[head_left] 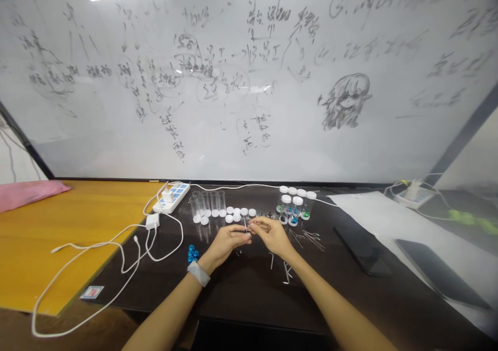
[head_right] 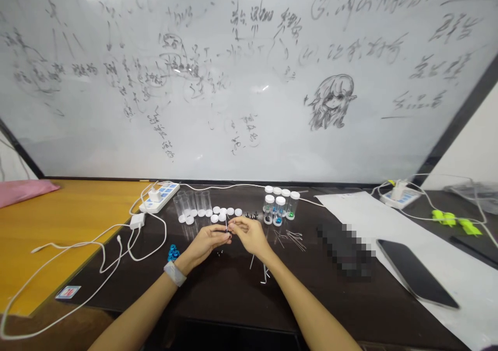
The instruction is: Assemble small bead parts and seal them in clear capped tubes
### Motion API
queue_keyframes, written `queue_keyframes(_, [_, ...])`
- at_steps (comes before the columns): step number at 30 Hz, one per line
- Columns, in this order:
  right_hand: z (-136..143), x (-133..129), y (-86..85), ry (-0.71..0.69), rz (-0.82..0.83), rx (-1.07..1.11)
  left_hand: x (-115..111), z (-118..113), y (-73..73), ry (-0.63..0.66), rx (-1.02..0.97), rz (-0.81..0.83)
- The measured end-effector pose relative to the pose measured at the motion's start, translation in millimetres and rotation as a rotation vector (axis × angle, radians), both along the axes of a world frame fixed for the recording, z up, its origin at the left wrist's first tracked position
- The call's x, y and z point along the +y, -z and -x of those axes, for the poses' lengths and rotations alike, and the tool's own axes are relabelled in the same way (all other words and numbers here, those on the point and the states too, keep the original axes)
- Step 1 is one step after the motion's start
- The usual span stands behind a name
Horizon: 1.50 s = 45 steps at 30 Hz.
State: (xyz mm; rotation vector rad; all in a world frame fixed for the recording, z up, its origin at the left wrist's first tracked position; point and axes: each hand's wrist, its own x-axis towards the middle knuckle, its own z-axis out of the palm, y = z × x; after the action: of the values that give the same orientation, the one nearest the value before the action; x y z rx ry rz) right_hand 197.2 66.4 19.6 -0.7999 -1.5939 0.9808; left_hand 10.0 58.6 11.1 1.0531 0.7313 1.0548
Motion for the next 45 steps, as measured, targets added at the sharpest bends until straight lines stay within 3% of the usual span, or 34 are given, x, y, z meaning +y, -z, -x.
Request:
queue_keyframes(17, [-2.7,-6.3,-5.0,0.123,-0.223,-0.313,1.7,1.2,6.0,-0.051,0.073,-0.041])
queue_keyframes(23, [-3.3,-4.7,3.3,0.168,-0.354,-0.45,2.0,0.7,6.6,-0.06,0.095,-0.07])
queue_keyframes(28, [-11.0,-0.9,6.1,0.042,-0.563,-0.577,2.7,1.0,6.3,-0.077,0.091,-0.087])
queue_keyframes(33, [-22.6,-6.9,-6.7,-0.037,-0.657,-0.743,2.9,0.6,8.0,-0.078,0.095,-0.081])
queue_keyframes(38, [-24.0,-11.0,-13.4,0.007,-0.673,-0.853,2.8,-0.1,8.1,-0.096,0.111,-0.107])
queue_keyframes(45, [-18.2,-6.6,-11.1,0.173,-0.681,-0.977,0.2,-2.4,4.9,-0.113,0.149,-0.13])
